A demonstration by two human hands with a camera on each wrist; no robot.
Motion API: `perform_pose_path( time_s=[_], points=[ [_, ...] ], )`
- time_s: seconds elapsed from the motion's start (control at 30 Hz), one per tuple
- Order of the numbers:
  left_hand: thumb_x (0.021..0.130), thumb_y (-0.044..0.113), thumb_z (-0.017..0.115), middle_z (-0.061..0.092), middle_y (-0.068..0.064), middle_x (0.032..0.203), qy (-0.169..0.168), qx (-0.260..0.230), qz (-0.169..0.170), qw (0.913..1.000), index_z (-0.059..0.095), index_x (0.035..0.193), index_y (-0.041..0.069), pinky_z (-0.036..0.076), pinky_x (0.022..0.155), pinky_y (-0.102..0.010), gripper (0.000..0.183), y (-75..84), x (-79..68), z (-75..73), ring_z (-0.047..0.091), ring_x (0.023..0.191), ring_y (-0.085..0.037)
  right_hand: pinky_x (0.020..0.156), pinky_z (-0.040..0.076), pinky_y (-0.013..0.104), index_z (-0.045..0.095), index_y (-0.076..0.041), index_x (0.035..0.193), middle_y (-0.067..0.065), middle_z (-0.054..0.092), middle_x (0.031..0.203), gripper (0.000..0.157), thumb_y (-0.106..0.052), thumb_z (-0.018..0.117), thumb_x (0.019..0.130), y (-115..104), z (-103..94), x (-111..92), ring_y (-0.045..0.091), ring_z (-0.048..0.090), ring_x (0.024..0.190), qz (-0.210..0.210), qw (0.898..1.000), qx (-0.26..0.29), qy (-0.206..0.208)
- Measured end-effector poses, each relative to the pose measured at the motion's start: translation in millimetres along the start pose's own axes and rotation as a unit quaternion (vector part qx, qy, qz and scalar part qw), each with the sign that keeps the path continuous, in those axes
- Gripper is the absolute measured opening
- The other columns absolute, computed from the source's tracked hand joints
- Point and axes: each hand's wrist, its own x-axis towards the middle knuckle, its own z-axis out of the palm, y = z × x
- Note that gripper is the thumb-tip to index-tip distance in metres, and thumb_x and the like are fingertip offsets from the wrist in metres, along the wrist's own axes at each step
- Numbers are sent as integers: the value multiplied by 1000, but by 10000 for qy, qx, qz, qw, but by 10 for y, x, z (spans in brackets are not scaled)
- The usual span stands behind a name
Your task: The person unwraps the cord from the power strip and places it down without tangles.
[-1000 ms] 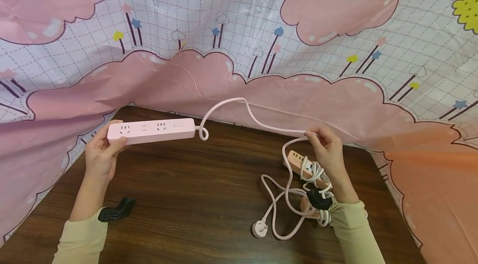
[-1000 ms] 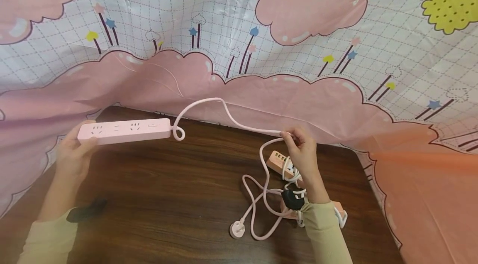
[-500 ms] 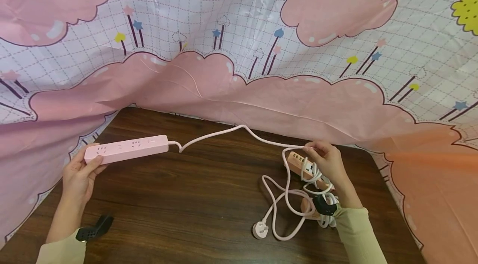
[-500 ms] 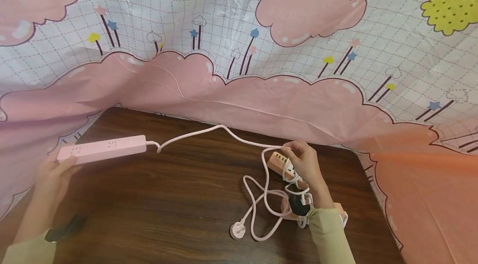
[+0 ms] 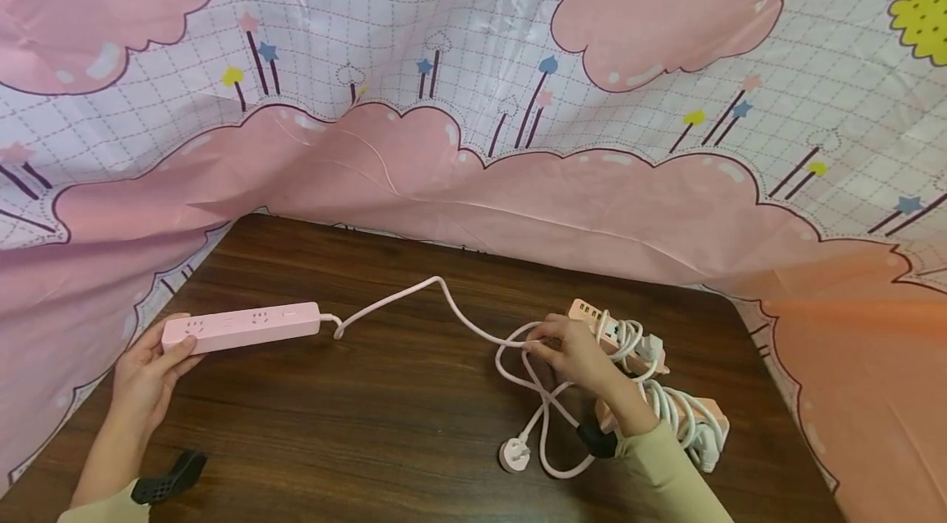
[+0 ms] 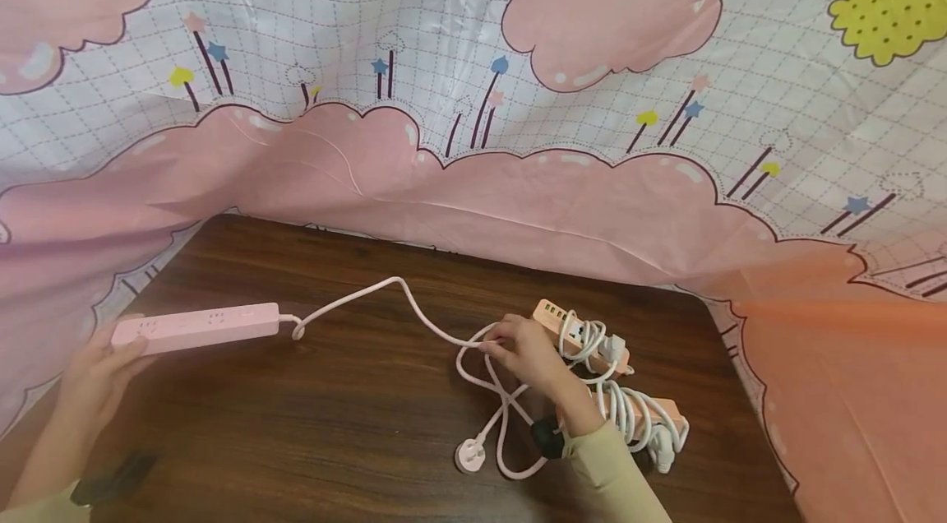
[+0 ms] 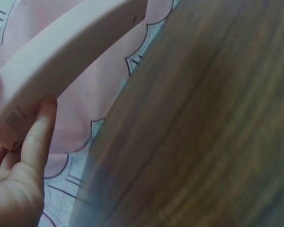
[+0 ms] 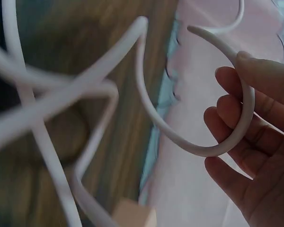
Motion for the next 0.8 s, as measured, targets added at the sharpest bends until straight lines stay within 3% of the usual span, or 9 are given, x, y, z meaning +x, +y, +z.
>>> perform_pose_path(
  time_s=[0.2, 0.5, 0.57, 0.6, 0.63, 0.67, 0.77, 0.8],
  points=[
    [88, -20, 43, 62, -4, 107, -55, 137, -252, 9996, 62, 116, 4, 53, 75, -26, 41, -13, -70, -98, 64, 92, -12, 60, 51, 30, 71, -6, 81, -4, 61, 75, 7, -14, 71, 83, -97, 215, 44, 6, 56, 69, 80, 9985, 226, -486],
    [89, -19, 44, 62, 0, 107, -163, 506, -594, 9968, 61, 118, 7, 52, 76, -24, 43, -38, -112, -261, 63, 93, -10, 59, 49, 31, 70, -3, 87, 1, 62, 80, 7, -4, 72, 80, -166, 384, 85, 9, 55, 70, 137, 9984, 500, -211],
    [88, -18, 48, 64, 5, 107, -174, 1056, -806, 9910, 62, 118, 11, 52, 76, -21, 44, -15, -109, -332, 62, 93, -6, 65, 51, 36, 70, -2, 93, 5, 64, 87, 13, -1, 71, 80, -179, 400, 88, 14, 60, 77, 94, 9979, 626, -169],
    [88, -14, 51, 63, 11, 105, -165, 1648, -910, 9820, 62, 119, 13, 51, 76, -18, 42, 9, -106, -360, 61, 92, -2, 70, 52, 39, 69, -1, 95, 8, 66, 91, 16, -1, 71, 80, -183, 407, 90, 19, 62, 82, 64, 9976, 668, -138],
    [88, -10, 56, 62, 18, 104, -164, 2339, -1013, 9668, 62, 120, 15, 50, 74, -15, 41, 35, -107, -383, 59, 91, 4, 75, 52, 41, 68, 0, 98, 9, 66, 96, 18, -1, 71, 80, -184, 414, 91, 23, 63, 89, 49, 9973, 724, -128],
    [88, -4, 60, 58, 24, 103, -188, 3043, -1099, 9460, 62, 120, 17, 48, 72, -12, 39, 60, -113, -401, 55, 90, 9, 80, 51, 42, 68, 0, 101, 11, 66, 101, 20, -1, 70, 81, -188, 415, 93, 26, 63, 96, 49, 9968, 790, -142],
    [83, 8, 71, 48, 36, 97, -326, 4864, -1218, 8646, 60, 121, 11, 40, 67, -5, 40, 138, -115, -390, 46, 87, 19, 92, 46, 44, 66, -2, 107, 12, 65, 110, 26, -3, 70, 82, -193, 427, 94, 32, 56, 112, -44, 9959, 893, -158],
    [82, 11, 73, 47, 36, 96, -422, 5226, -1209, 8429, 59, 122, 7, 40, 67, -5, 42, 153, -113, -375, 44, 87, 20, 94, 44, 45, 65, -2, 109, 12, 64, 113, 27, -3, 70, 82, -193, 430, 92, 33, 54, 115, -53, 9956, 920, -171]
  ],
)
